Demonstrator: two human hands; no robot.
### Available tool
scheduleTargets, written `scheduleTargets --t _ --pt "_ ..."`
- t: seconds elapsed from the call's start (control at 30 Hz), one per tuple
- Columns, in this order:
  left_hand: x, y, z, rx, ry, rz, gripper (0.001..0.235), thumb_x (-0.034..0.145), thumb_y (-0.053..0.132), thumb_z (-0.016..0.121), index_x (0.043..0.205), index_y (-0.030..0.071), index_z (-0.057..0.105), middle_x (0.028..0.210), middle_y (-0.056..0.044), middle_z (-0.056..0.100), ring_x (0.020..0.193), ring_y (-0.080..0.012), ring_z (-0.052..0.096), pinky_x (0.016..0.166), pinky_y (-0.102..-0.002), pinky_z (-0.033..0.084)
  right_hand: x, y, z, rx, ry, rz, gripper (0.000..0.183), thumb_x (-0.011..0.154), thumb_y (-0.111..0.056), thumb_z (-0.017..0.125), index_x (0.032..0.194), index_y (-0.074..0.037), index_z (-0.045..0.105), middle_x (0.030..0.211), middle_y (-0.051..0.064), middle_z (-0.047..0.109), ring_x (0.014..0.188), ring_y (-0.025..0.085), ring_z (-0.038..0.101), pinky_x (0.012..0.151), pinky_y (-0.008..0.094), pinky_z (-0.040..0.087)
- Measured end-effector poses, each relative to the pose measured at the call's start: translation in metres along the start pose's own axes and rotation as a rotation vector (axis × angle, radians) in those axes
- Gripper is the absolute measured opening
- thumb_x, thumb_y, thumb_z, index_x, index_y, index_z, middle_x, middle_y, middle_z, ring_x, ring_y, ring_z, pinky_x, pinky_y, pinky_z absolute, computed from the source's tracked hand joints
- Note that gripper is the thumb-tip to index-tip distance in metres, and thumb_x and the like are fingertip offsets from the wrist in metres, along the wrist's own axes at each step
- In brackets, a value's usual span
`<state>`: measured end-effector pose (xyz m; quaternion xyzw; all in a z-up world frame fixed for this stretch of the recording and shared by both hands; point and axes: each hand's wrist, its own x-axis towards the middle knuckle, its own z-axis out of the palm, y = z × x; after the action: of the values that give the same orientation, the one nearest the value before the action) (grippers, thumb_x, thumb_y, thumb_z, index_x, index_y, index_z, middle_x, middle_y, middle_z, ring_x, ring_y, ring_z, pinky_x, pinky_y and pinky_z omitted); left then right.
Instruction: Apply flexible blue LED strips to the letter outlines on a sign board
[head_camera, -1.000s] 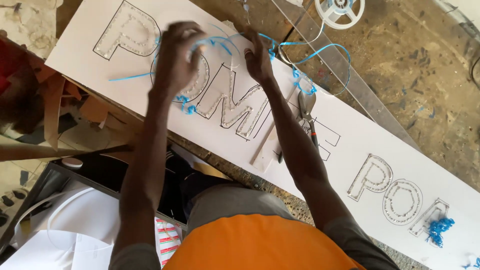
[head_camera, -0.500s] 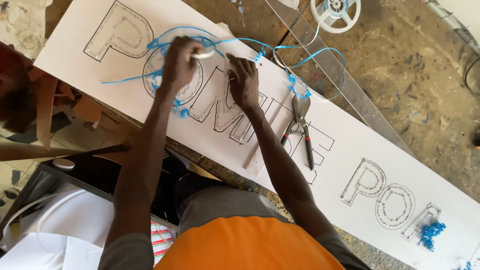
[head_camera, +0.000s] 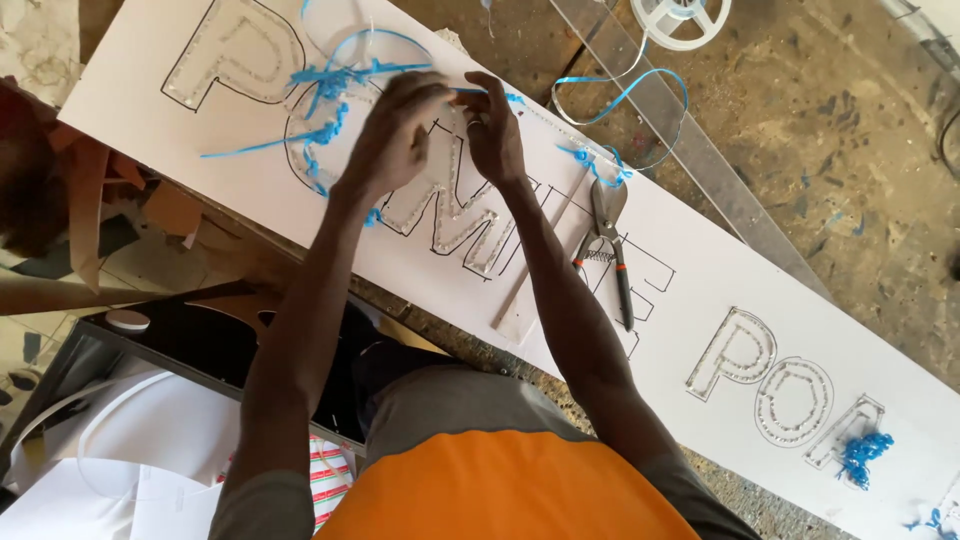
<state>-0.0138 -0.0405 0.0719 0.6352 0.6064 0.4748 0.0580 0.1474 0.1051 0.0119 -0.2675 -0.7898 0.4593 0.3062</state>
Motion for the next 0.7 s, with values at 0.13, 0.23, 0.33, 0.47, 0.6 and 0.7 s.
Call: scheduleTargets --t 0.13,0.23,0.33,0.47,0.6,0.7 --pt "0.004 -0.048 0.043 0.166 -0.18 0.005 0.067 0.086 -0.03 0.069 0.148 -0.006 0.072 0.152 -0.02 0.072 0.149 -0.0445 0.054 0.124 -0.055 0.045 -0.003 -0.004 -0.01 0.107 -0.104 -0.016 0.05 0.101 0.008 0.048 0.148 -0.01 0.049 0.118 0.014 0.086 0.114 0.025 0.081 0.097 0.038 0.06" --pt "0.016 -0.064 0.036 0.261 -0.14 0.076 0.017 0.096 -0.01 0.083 0.105 0.005 0.08 0.111 -0.006 0.082 0.129 -0.0379 0.064 0.101 -0.049 0.046 -0.003 0.008 -0.006 0.16 0.014 0.054 0.053 0.093 0.017 0.054 0.136 -0.013 0.056 0.108 0.006 0.075 0.101 0.014 0.071 0.083 0.028 0.055" --pt "0.021 -0.071 0.031 0.316 -0.189 0.101 0.013 0.101 -0.006 0.081 0.1 0.007 0.079 0.102 -0.003 0.072 0.114 -0.0304 0.058 0.096 -0.045 0.044 -0.005 0.003 -0.009 0.2 0.073 0.004 0.043 0.093 0.014 0.064 0.126 -0.013 0.057 0.108 0.004 0.072 0.094 0.013 0.07 0.077 0.027 0.055" --pt "0.013 -0.069 0.028 0.295 -0.151 0.082 0.025 0.095 -0.017 0.07 0.101 0.006 0.062 0.105 -0.008 0.062 0.11 -0.0315 0.056 0.091 -0.043 0.041 -0.01 -0.011 -0.006 -0.031 0.007 0.071 0.04 0.092 0.006 0.066 0.124 -0.019 0.062 0.123 -0.003 0.081 0.092 0.014 0.074 0.082 0.034 0.059" --pt "0.012 -0.057 0.022 0.353 -0.088 0.126 0.03 0.093 -0.02 0.07 0.105 0.006 0.062 0.107 -0.009 0.059 0.11 -0.0318 0.053 0.09 -0.045 0.041 -0.007 0.002 0.001 -0.124 -0.095 -0.128 0.042 0.092 0.006 0.066 0.13 -0.014 0.068 0.113 0.002 0.079 0.103 0.029 0.064 0.093 0.041 0.055" --pt "0.008 -0.05 0.02 0.364 -0.06 0.126 0.034 0.089 -0.022 0.069 0.106 0.006 0.063 0.108 -0.01 0.055 0.11 -0.0318 0.05 0.089 -0.045 0.042 -0.008 -0.003 -0.002 -0.133 -0.134 -0.143 0.05 0.087 0.011 0.054 0.129 -0.011 0.07 0.094 0.0 0.078 0.094 0.028 0.06 0.091 0.039 0.048"
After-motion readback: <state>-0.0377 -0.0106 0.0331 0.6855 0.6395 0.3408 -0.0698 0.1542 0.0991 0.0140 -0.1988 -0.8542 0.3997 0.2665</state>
